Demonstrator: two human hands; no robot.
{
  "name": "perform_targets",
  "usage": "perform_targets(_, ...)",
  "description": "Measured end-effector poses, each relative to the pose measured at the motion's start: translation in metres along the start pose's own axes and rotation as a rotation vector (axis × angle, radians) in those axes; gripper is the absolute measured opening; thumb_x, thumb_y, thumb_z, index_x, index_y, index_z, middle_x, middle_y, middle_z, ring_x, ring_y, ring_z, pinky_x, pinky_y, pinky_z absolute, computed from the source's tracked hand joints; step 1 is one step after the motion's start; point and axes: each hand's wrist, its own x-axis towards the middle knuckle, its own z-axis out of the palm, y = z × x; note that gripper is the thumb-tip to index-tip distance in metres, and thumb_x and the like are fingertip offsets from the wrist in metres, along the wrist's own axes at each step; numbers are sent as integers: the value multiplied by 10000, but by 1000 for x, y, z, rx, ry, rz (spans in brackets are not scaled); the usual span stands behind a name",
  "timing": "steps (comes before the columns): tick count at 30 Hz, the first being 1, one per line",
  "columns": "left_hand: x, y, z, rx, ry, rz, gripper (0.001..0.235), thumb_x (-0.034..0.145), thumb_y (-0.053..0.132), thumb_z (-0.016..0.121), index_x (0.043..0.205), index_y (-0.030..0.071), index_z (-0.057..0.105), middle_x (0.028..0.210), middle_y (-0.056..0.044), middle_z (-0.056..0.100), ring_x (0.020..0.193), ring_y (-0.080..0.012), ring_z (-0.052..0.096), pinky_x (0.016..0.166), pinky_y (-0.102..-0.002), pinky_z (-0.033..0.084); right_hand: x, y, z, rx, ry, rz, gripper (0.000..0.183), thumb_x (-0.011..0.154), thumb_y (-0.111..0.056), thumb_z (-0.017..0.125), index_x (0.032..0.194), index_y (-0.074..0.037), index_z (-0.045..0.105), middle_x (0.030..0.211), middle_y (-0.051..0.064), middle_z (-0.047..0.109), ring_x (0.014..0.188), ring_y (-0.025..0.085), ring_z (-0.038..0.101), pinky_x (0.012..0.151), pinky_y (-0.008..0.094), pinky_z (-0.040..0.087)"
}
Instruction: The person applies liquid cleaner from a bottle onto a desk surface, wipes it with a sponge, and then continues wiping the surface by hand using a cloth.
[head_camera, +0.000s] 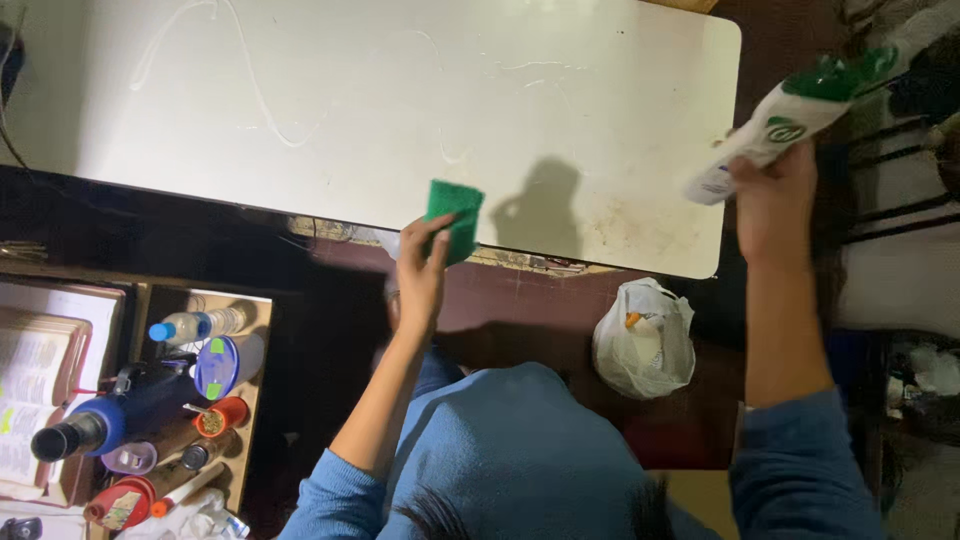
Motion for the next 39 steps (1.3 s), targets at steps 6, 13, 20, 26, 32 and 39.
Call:
perform_targets(6, 2, 62, 111, 167, -364, 118, 972, 832, 466, 1165, 1608, 53, 751, 1706, -383, 400, 1492, -800, 605, 1219, -833, 591, -69, -12, 147, 276, -229, -140, 616, 1182, -45, 815, 1698, -108, 485, 1529, 238, 739, 1538, 422, 760, 1298, 585, 600)
perform_targets(13, -10, 27, 124, 275, -493, 238, 656, 900, 317, 1094, 1460, 142, 802, 1599, -175, 570, 1057, -489, 768, 920, -586, 639, -113, -89, 205, 129, -45, -431, 884, 1218, -184, 905, 1880, -242, 321, 1566, 234, 663, 1160, 389, 797, 1113, 586, 708)
perform_targets(20, -36, -12, 75, 142, -453, 301, 639, 967, 363, 1054, 1489, 123, 775, 1546, -141, 539, 1125, -306, 774, 895, -374, 587, -142, -119, 267, -246, 90, -679, 476, 1315, -366, 773, 1654, -98, 573, 1350, 195, 547, 858, 334, 657, 865, 492, 646)
perform_targets(26, -54, -7, -4, 35, -368, 258, 612, 972, 377, 1026, 1467, 89, 812, 1448, -122, 590, 1400, -321, 680, 1133, -433, 627, -164, -132, 339, -273, -34, -779, 489, 1319, -405, 784, 1377, 58, 635, 1302, 217, 594, 1159, 386, 594, 1036, 547, 535)
perform_targets(32, -77, -33, -101, 66, -218, 227, 594, 929, 407, 1053, 1385, 101, 829, 1362, -106, 595, 1308, -269, 709, 1148, -372, 585, -204, -122, 434, -173, -143, -706, 439, 1298, -376, 818, 1312, 32, 659, 1260, 179, 608, 1150, 352, 609, 967, 502, 519)
perform_targets(39, -104, -81, -195, 131, 4, 133, 794, 807, 547, 1145, 1414, 127, 851, 1501, -150, 704, 1440, -462, 774, 1226, -534, 634, -245, -131, 512, -190, -755, -495, 695, 1293, -351, 818, 1789, 12, 493, 1460, 230, 570, 1388, 323, 597, 1242, 607, 517)
